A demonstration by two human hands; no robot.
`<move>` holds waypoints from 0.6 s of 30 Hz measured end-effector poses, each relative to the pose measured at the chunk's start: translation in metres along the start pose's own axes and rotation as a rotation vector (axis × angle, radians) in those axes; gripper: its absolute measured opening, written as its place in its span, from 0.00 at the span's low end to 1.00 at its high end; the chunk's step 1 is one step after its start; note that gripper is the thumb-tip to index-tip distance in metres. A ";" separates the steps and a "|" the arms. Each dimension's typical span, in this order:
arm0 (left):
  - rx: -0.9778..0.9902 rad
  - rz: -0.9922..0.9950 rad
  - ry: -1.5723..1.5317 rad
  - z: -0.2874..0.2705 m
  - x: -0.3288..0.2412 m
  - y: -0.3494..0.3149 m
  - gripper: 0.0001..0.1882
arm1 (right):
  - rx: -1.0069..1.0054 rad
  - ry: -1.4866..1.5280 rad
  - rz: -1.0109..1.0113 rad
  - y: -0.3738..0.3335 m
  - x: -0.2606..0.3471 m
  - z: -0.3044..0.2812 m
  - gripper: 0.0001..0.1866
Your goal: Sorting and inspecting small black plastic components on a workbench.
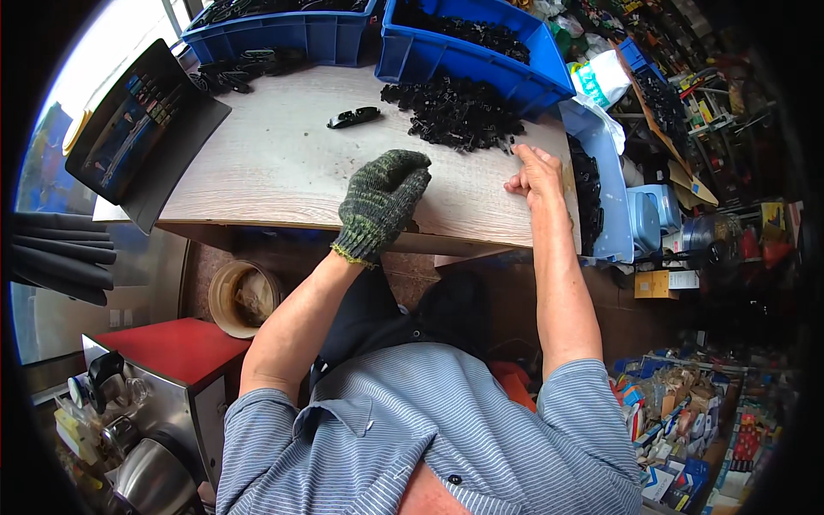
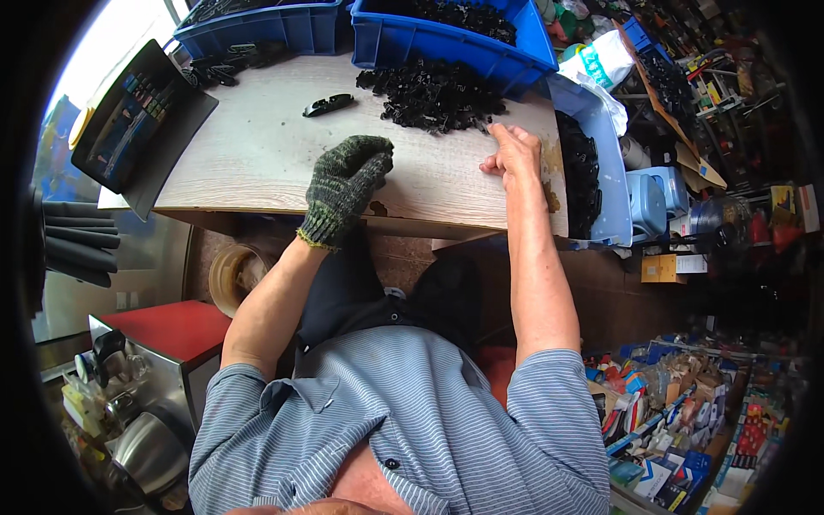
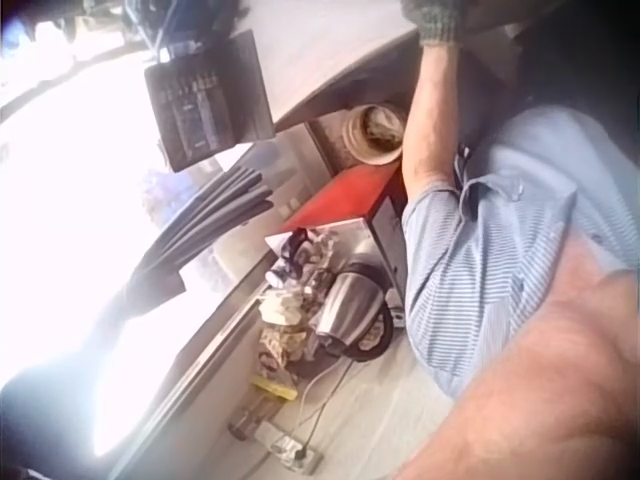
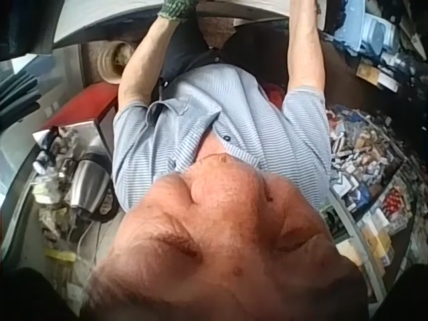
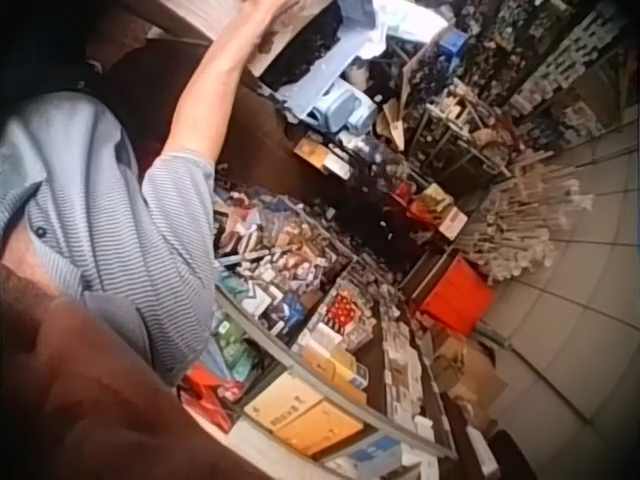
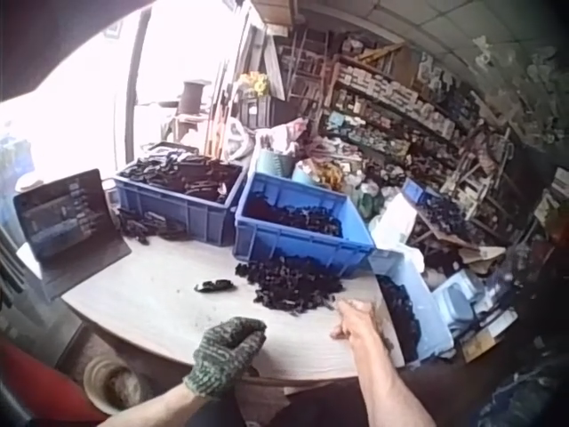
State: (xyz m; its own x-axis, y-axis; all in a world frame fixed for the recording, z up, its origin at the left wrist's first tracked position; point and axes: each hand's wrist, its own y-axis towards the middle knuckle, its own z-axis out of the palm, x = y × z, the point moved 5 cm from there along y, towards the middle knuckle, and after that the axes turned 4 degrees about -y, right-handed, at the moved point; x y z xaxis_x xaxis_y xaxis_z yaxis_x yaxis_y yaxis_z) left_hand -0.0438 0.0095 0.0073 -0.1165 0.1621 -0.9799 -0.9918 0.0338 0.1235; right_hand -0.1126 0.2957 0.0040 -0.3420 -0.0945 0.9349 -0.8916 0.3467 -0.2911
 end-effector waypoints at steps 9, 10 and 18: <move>0.170 -0.308 -0.211 0.049 0.020 0.033 0.20 | 0.097 -0.043 -0.088 -0.024 -0.003 0.008 0.12; 0.177 -0.374 -0.287 0.059 0.028 0.039 0.22 | 0.154 -0.037 -0.152 -0.029 -0.003 0.011 0.09; 0.222 -0.244 0.028 0.081 0.036 0.069 0.15 | 0.304 -0.087 -0.342 -0.051 -0.012 0.039 0.14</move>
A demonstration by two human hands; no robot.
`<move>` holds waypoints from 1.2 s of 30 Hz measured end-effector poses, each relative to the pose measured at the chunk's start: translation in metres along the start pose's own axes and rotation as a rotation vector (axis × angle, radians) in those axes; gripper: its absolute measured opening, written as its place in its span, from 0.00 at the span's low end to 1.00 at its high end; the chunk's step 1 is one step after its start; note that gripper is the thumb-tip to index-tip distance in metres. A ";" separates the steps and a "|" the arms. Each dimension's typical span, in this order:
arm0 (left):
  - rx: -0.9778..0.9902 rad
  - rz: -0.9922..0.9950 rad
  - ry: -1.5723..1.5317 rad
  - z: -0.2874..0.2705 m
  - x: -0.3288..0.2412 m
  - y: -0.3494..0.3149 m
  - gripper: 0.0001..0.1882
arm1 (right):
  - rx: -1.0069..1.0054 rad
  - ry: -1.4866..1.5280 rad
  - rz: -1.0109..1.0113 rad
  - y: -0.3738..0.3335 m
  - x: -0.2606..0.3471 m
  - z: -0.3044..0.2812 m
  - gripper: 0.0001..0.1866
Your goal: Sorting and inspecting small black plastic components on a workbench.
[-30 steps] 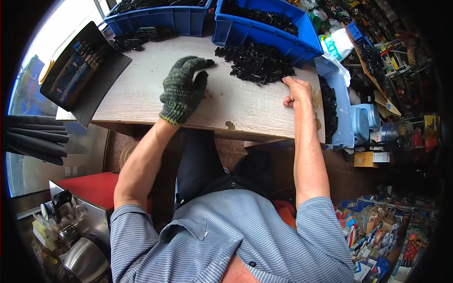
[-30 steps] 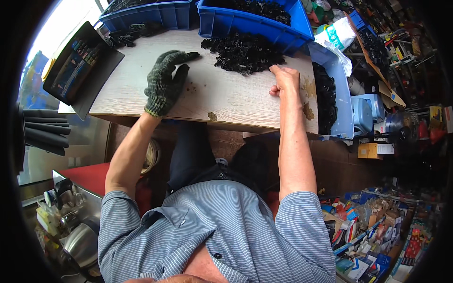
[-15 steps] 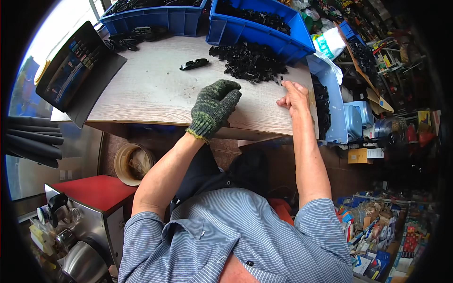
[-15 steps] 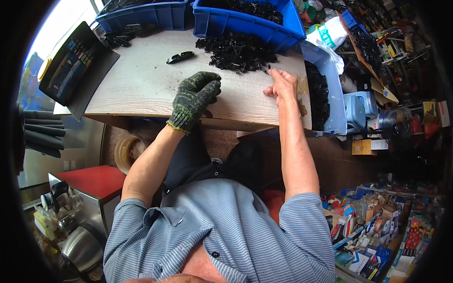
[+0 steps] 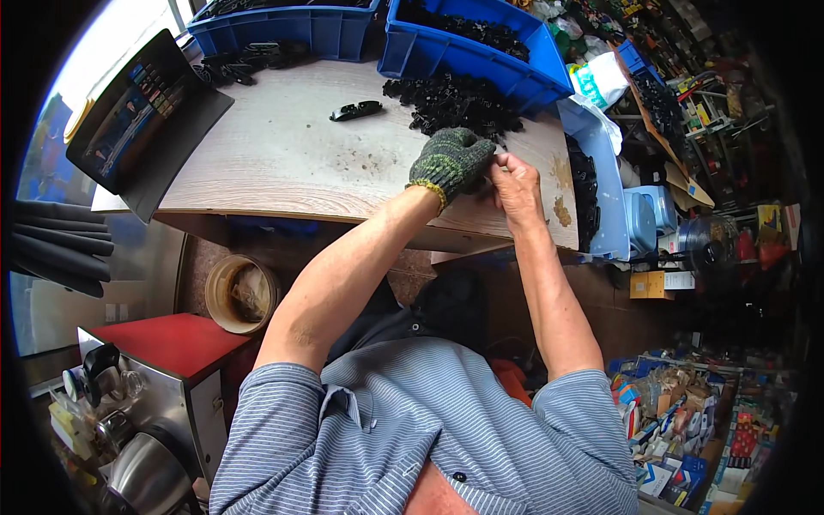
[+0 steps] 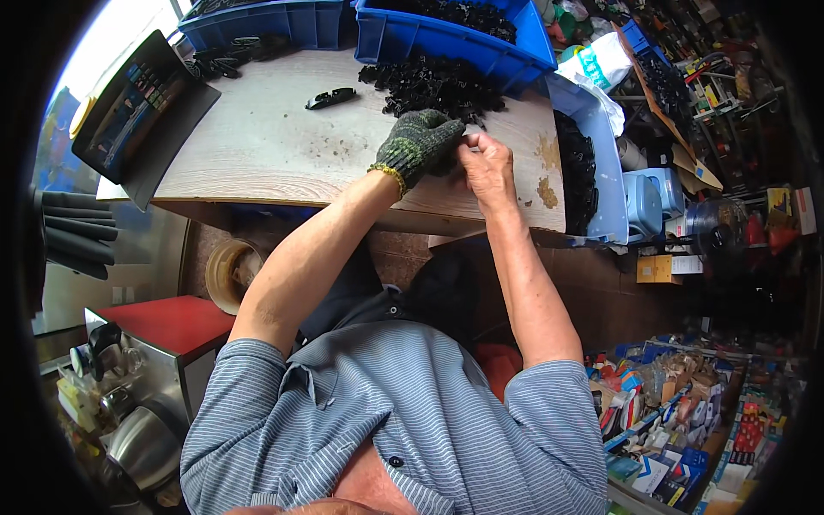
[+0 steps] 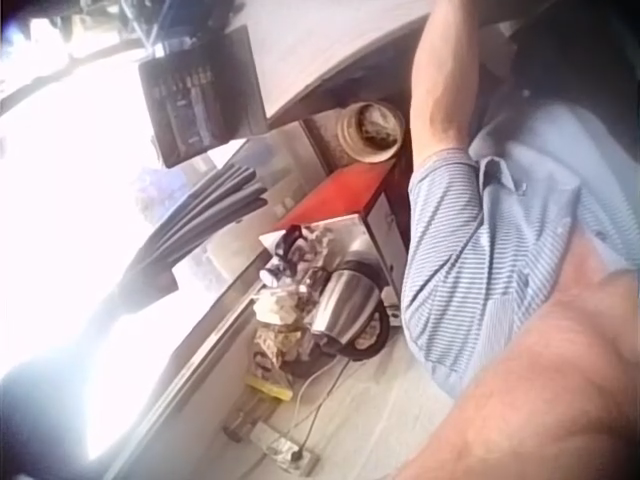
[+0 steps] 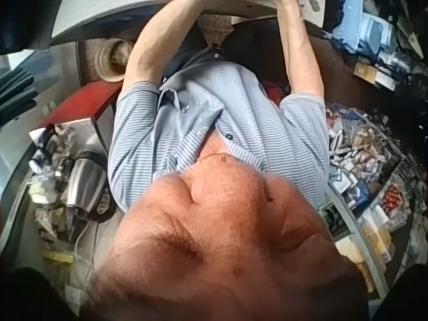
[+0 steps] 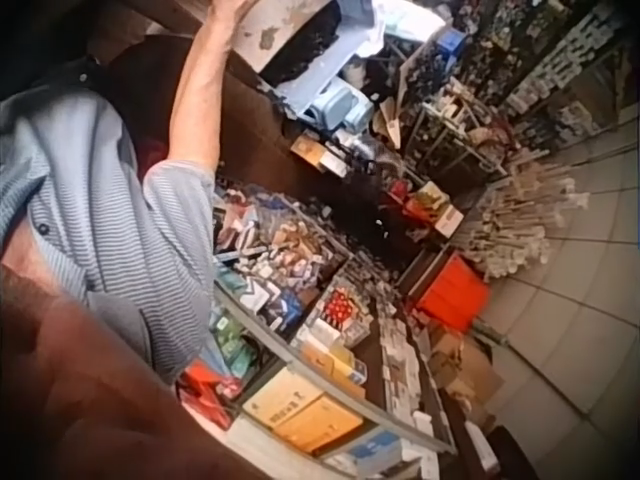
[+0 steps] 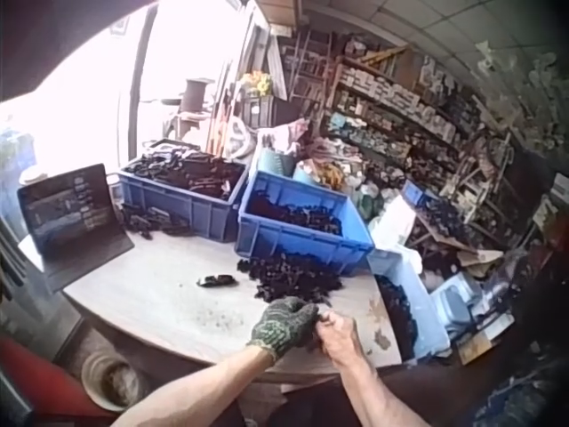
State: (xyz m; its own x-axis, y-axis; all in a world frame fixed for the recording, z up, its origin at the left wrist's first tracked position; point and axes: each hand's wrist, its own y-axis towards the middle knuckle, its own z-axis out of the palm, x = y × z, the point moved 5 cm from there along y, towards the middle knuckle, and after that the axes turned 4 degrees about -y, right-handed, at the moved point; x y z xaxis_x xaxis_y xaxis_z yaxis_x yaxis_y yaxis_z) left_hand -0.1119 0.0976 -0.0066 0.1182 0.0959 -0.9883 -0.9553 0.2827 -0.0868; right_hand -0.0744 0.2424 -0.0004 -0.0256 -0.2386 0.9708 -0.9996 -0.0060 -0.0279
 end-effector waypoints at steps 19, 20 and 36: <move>-0.001 -0.031 -0.882 -0.009 0.014 -0.051 0.13 | -0.085 0.203 -0.003 -0.024 0.014 0.022 0.11; -0.004 -0.032 -0.885 -0.010 0.015 -0.051 0.13 | -0.084 0.192 -0.020 -0.024 0.015 0.024 0.11; -0.736 0.458 1.261 -0.148 -0.039 -0.046 0.18 | -0.012 0.337 -0.095 -0.017 0.005 0.018 0.09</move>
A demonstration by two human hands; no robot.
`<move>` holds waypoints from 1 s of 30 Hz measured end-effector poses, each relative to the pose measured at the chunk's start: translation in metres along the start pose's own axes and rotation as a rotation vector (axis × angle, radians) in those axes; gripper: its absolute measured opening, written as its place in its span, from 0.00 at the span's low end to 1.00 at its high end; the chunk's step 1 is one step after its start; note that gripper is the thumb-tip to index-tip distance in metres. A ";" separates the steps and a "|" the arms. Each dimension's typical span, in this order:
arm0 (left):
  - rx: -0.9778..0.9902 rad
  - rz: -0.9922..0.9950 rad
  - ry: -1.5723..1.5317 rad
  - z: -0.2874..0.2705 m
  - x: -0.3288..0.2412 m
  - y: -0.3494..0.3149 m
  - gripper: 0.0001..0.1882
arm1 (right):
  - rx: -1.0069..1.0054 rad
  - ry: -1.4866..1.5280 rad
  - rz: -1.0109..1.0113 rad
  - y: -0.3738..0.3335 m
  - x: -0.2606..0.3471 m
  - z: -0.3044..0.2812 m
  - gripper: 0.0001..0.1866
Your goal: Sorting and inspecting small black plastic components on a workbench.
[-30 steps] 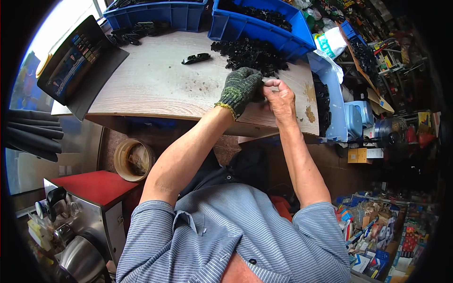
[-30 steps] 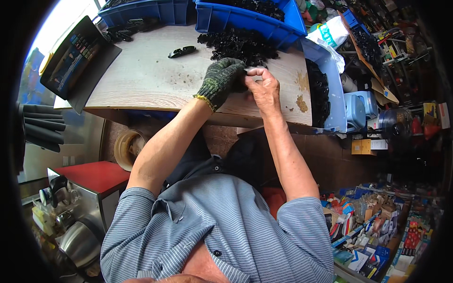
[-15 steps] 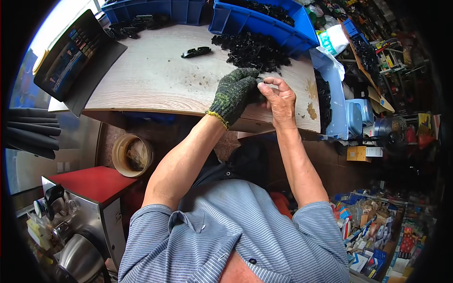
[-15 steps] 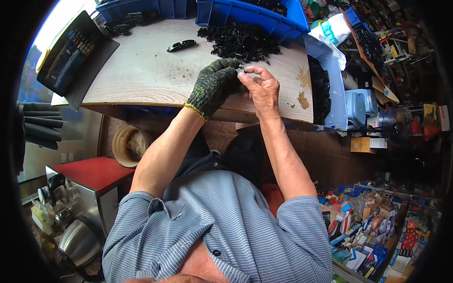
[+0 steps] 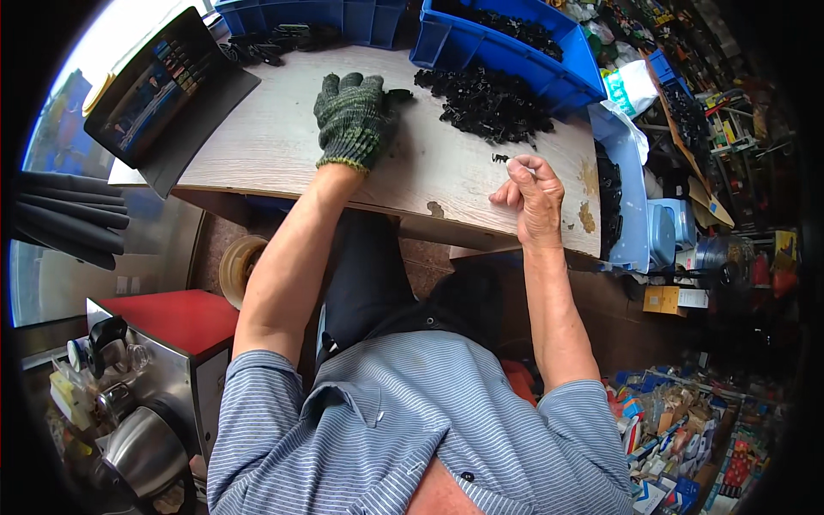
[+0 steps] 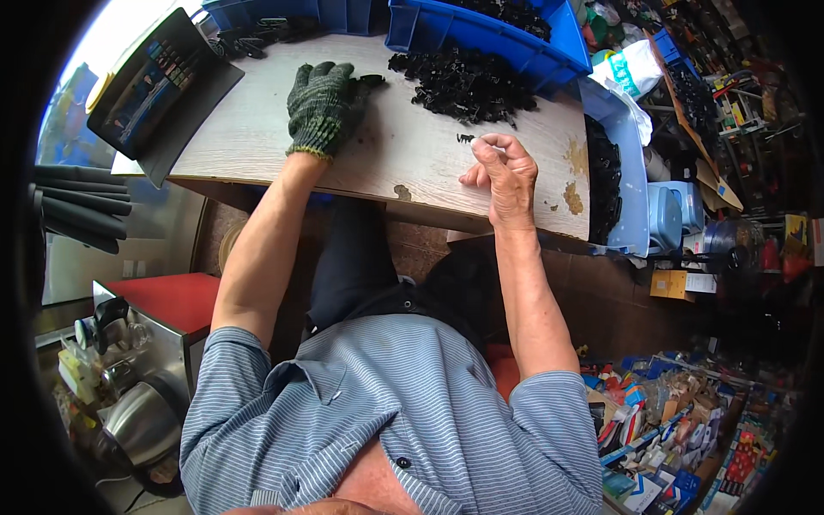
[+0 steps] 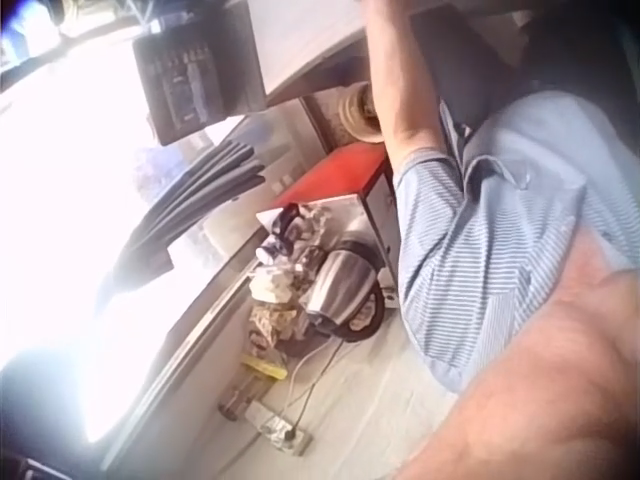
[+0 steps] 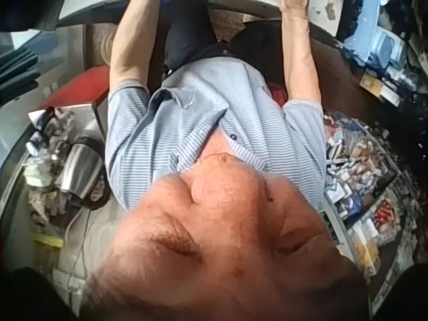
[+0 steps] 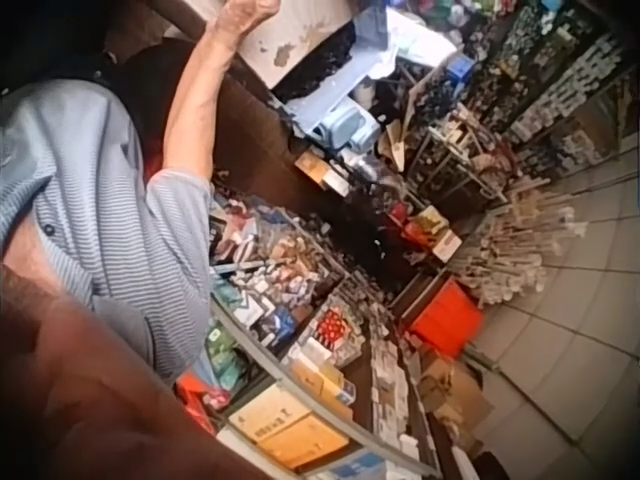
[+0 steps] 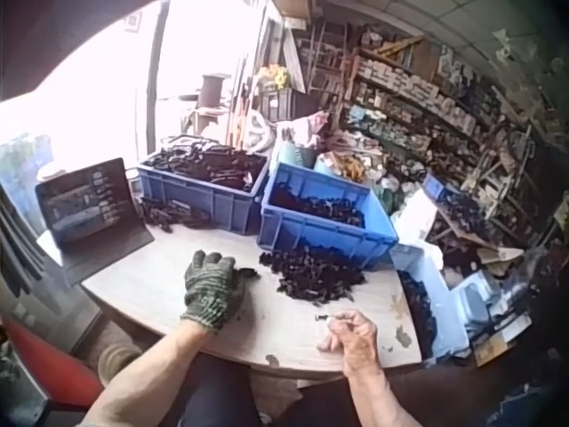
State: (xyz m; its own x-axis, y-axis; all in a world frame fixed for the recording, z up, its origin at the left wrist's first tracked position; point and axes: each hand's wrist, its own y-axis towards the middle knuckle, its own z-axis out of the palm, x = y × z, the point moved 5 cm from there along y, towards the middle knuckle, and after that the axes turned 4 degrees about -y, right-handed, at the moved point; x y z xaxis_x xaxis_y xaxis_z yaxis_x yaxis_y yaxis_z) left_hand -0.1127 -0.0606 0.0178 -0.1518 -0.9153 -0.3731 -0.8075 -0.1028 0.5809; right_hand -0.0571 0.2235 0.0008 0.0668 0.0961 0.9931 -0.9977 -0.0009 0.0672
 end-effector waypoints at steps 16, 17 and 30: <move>0.632 -0.345 -1.272 0.005 -0.088 -0.068 0.16 | 0.059 0.204 0.022 -0.003 0.004 0.021 0.08; 0.602 -0.317 -1.292 0.005 -0.091 -0.068 0.15 | 0.061 0.157 0.030 -0.003 0.005 0.020 0.08; 0.660 -0.316 -1.194 0.004 -0.088 -0.060 0.15 | 0.083 0.053 0.080 0.004 -0.002 0.019 0.07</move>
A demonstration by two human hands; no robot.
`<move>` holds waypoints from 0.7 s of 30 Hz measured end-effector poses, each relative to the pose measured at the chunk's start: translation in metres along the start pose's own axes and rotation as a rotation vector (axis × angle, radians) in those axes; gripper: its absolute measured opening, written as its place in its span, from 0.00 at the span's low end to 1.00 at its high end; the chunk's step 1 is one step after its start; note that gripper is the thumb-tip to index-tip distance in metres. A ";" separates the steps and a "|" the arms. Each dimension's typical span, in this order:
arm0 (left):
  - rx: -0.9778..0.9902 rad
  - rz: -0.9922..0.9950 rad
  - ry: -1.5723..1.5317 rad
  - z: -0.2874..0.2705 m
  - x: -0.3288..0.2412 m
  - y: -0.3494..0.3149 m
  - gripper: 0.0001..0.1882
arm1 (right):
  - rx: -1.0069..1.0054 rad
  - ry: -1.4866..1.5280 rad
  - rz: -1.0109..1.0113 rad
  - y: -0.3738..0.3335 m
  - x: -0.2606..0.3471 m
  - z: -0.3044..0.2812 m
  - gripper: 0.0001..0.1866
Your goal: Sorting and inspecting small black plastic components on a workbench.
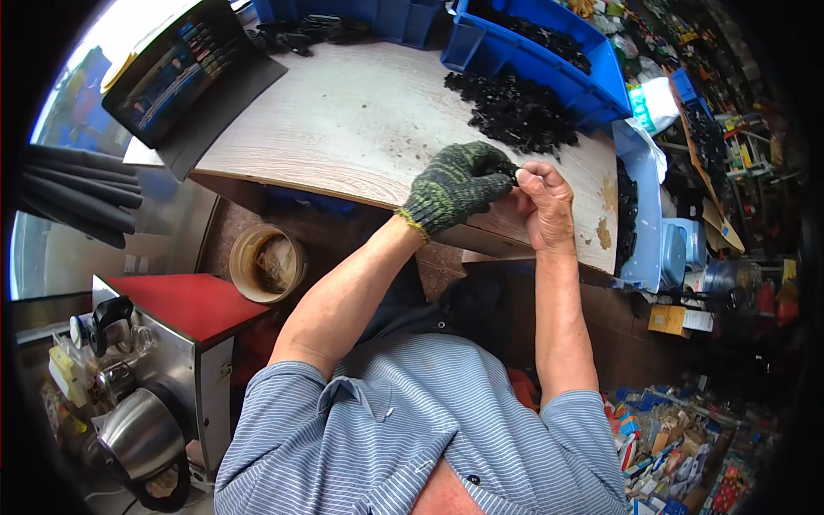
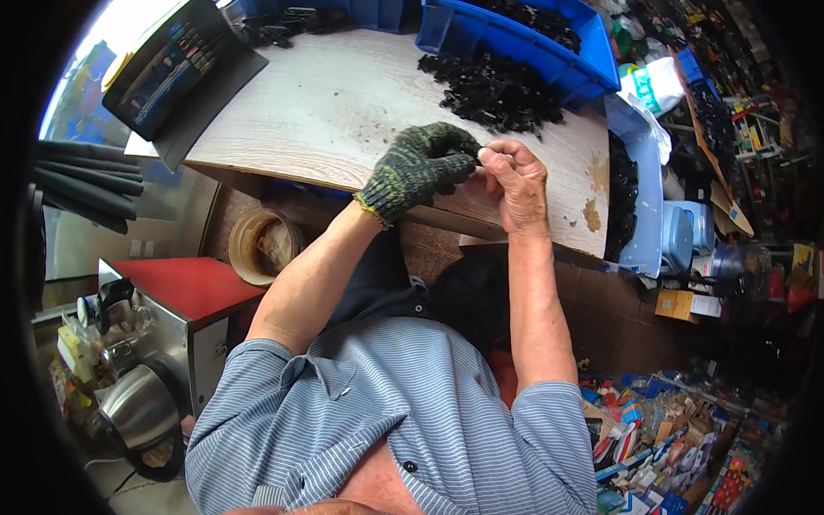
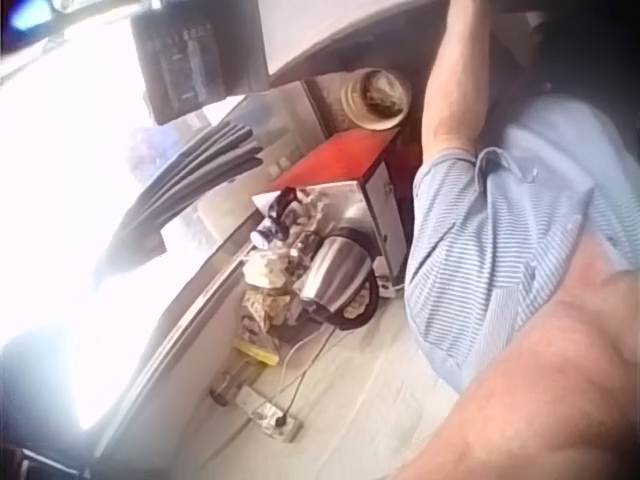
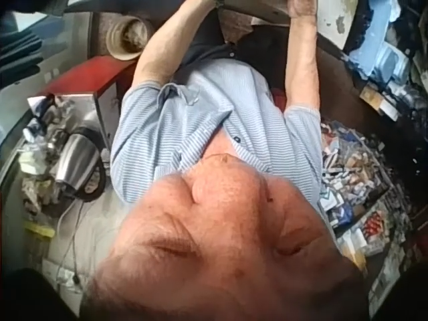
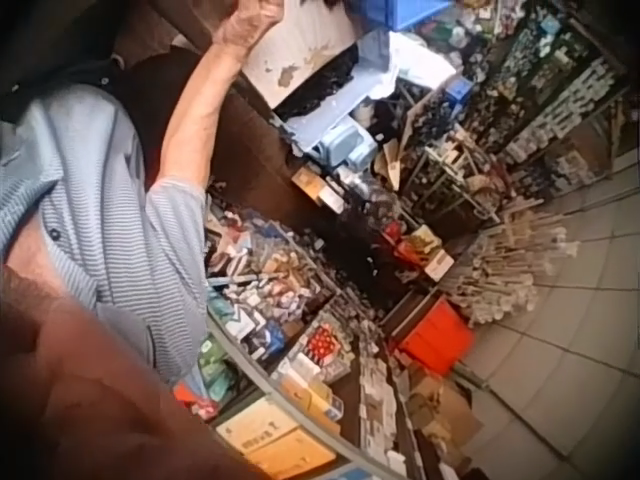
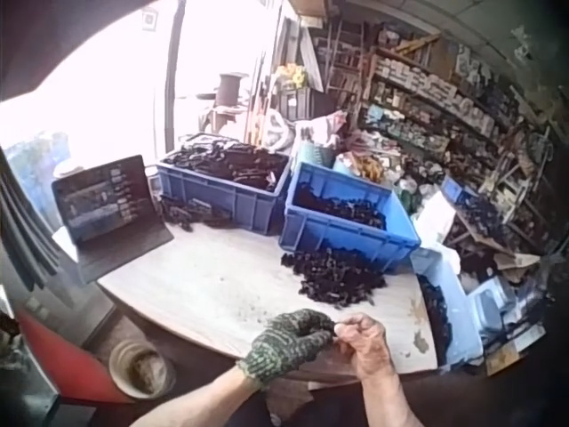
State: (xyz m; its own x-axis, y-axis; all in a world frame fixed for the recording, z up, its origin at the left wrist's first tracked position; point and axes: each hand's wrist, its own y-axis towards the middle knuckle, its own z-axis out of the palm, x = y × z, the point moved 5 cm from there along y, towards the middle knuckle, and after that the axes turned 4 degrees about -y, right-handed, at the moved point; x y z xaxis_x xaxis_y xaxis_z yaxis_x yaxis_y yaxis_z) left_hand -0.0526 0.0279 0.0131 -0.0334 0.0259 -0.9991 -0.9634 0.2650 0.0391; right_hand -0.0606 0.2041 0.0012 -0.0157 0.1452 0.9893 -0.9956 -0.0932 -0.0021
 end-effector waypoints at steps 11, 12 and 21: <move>0.000 -0.101 -0.112 0.005 0.000 0.000 0.17 | 0.062 0.050 0.025 0.003 -0.005 0.004 0.09; -0.042 -0.051 -0.102 0.006 0.006 0.003 0.17 | 0.032 0.038 0.021 0.002 -0.004 0.005 0.08; -0.126 0.155 -0.091 0.001 0.013 0.005 0.17 | 0.013 -0.049 0.028 0.002 0.004 0.015 0.12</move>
State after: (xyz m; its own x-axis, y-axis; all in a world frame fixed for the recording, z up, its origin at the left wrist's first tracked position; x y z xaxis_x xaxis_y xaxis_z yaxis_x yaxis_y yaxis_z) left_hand -0.0578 0.0306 0.0006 -0.1655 0.1453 -0.9755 -0.9743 0.1290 0.1845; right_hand -0.0613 0.1893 0.0071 -0.0388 0.0936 0.9949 -0.9936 -0.1095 -0.0284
